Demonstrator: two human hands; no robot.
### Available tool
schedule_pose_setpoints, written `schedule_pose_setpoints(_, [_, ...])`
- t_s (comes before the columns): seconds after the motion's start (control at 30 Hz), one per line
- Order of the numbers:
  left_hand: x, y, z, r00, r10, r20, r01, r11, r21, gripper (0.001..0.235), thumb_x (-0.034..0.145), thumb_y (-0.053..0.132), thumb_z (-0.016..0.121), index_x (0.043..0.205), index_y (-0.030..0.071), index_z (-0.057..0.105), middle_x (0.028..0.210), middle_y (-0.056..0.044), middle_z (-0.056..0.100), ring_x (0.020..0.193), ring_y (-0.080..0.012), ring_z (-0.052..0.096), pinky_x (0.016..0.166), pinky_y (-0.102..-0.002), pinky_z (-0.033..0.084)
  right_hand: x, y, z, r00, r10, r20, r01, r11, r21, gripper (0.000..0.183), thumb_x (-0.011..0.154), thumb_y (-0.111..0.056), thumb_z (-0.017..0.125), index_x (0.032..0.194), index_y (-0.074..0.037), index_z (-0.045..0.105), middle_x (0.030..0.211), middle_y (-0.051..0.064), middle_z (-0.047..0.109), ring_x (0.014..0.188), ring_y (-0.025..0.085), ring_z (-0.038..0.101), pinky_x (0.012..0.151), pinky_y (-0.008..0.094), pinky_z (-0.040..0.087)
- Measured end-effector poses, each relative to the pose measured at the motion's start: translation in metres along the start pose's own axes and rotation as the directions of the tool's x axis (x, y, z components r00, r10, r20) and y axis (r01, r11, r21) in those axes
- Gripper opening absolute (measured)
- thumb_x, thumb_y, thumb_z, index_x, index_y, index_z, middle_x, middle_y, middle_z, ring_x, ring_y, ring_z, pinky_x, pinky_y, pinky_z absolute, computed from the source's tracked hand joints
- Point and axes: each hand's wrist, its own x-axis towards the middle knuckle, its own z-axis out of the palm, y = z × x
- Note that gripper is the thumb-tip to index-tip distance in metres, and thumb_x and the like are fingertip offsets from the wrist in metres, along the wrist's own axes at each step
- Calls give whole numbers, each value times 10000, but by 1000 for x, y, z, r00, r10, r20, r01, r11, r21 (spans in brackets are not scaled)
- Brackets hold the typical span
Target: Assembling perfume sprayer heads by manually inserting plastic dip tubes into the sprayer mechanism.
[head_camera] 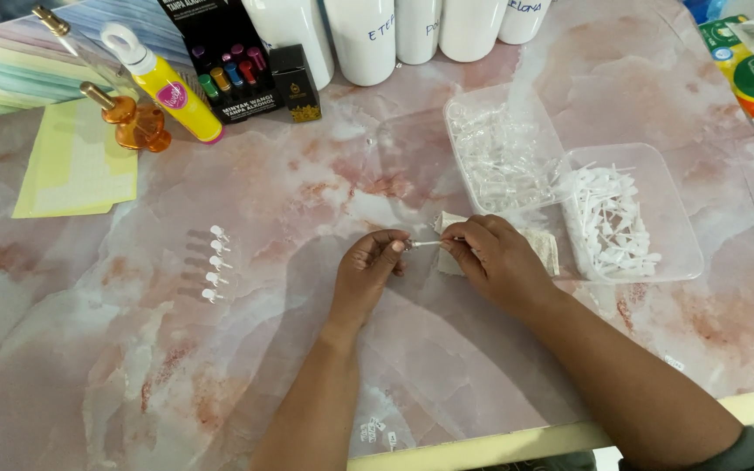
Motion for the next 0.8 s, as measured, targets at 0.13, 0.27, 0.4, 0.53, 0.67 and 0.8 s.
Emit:
schedule_pose_setpoints(0.13, [-6, 7, 4, 998, -45, 38, 45, 999, -7, 271, 958, 147, 712, 1178, -9, 723, 981, -141, 694, 821, -172, 645, 779, -315, 591, 2, -2, 0, 1000, -13, 8, 13, 998, 58, 64, 997, -78, 660, 1046, -57, 696, 798, 98, 670, 779, 274, 680, 707, 382, 574])
schedule_pose_setpoints(0.27, [-9, 10, 8, 987, -45, 151, 32, 996, 85, 393, 871, 78, 787, 1252, 18, 712, 1053, -106, 702, 822, -108, 605, 769, -260, 568, -2, -9, 6, 995, 50, -84, -31, 975, 218, 123, 977, -24, 686, 1088, -45, 735, 863, 103, 698, 822, 245, 697, 715, 333, 575])
schedule_pose_setpoints(0.4, [-9, 3, 5, 985, -39, 167, 24, 996, 88, 413, 862, 72, 808, 1265, 54, 720, 1174, -125, 686, 989, -153, 611, 924, -355, 558, -15, 3, 21, 934, 356, -17, -271, 741, 614, 154, 934, -20, 736, 1088, -20, 726, 889, 107, 733, 800, 170, 669, 740, 304, 568])
schedule_pose_setpoints(0.53, [-6, -2, 2, 989, -35, 142, 38, 999, -18, 460, 853, 13, 802, 1297, 34, 684, 1161, -108, 679, 989, -136, 649, 931, -313, 581, 0, -12, 9, 780, 613, 126, -482, 460, 746, 188, 858, -18, 819, 1027, 15, 741, 788, 111, 698, 720, 111, 621, 625, 225, 510])
schedule_pose_setpoints(0.67, [-5, 5, 3, 993, -40, 107, 48, 996, -78, 427, 823, 9, 835, 1224, 9, 688, 1111, -122, 696, 931, -135, 680, 891, -306, 609, 1, -4, 14, 765, 632, 126, -433, 359, 827, 164, 877, 11, 789, 1034, 51, 761, 813, 143, 748, 771, 159, 729, 760, 291, 612])
schedule_pose_setpoints(0.8, [-7, 4, 5, 994, -28, 109, 39, 994, -101, 409, 797, -5, 856, 1169, -3, 685, 1092, -124, 694, 923, -139, 697, 880, -304, 616, -1, -7, 4, 877, 480, -35, -359, 701, 617, 150, 869, 14, 803, 1019, 13, 798, 834, 158, 764, 795, 226, 754, 749, 346, 618])
